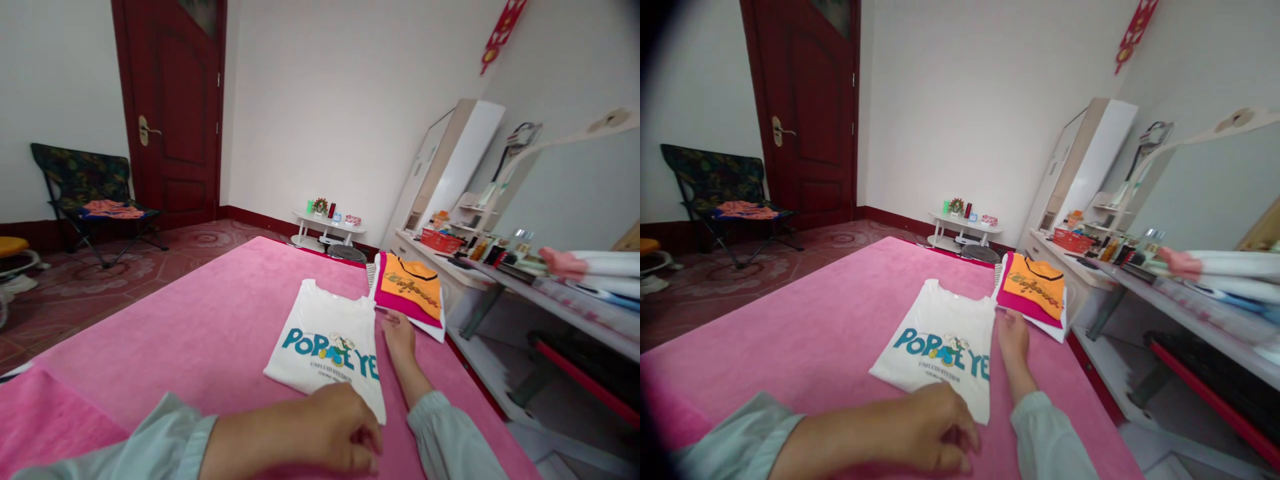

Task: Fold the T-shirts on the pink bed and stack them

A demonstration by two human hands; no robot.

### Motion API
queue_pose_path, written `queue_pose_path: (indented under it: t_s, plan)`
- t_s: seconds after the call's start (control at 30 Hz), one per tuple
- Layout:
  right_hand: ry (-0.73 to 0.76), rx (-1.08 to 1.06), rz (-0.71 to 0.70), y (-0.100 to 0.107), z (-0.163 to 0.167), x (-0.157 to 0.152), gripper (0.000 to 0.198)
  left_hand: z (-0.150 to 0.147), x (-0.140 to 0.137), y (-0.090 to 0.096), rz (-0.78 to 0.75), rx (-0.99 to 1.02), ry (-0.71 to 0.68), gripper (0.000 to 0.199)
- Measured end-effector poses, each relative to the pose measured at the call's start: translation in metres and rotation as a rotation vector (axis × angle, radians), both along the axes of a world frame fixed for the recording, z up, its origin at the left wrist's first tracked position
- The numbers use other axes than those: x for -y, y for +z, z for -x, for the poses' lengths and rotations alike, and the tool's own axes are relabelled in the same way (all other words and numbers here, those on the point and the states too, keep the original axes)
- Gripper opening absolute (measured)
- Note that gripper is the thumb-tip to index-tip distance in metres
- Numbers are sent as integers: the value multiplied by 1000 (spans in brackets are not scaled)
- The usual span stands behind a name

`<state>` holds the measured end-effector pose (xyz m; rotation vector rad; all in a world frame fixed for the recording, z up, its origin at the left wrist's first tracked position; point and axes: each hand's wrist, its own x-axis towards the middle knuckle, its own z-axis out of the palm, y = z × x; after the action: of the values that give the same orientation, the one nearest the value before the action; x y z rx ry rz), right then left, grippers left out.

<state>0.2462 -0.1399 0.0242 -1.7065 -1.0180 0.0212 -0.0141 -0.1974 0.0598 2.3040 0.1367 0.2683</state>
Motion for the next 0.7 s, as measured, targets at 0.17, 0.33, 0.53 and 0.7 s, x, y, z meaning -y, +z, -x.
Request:
queue_pose_path:
  t_s: [0.17, 0.33, 0.53, 0.7]
  plan:
    - [-47, 19, 54, -16, 1, 10, 35, 4, -17, 6, 128, 5, -1, 26]
    - [-123, 186, 255, -1, 14, 20, 30, 30, -100, 14, -194, 27, 616, 20]
    - [-151, 294, 482, 7, 14, 27, 31, 84, -182, -28, -81, 68, 1039, 14]
    - [34, 385, 656, 17, 21, 20, 22, 77, -175, -35, 150, 65, 995, 21]
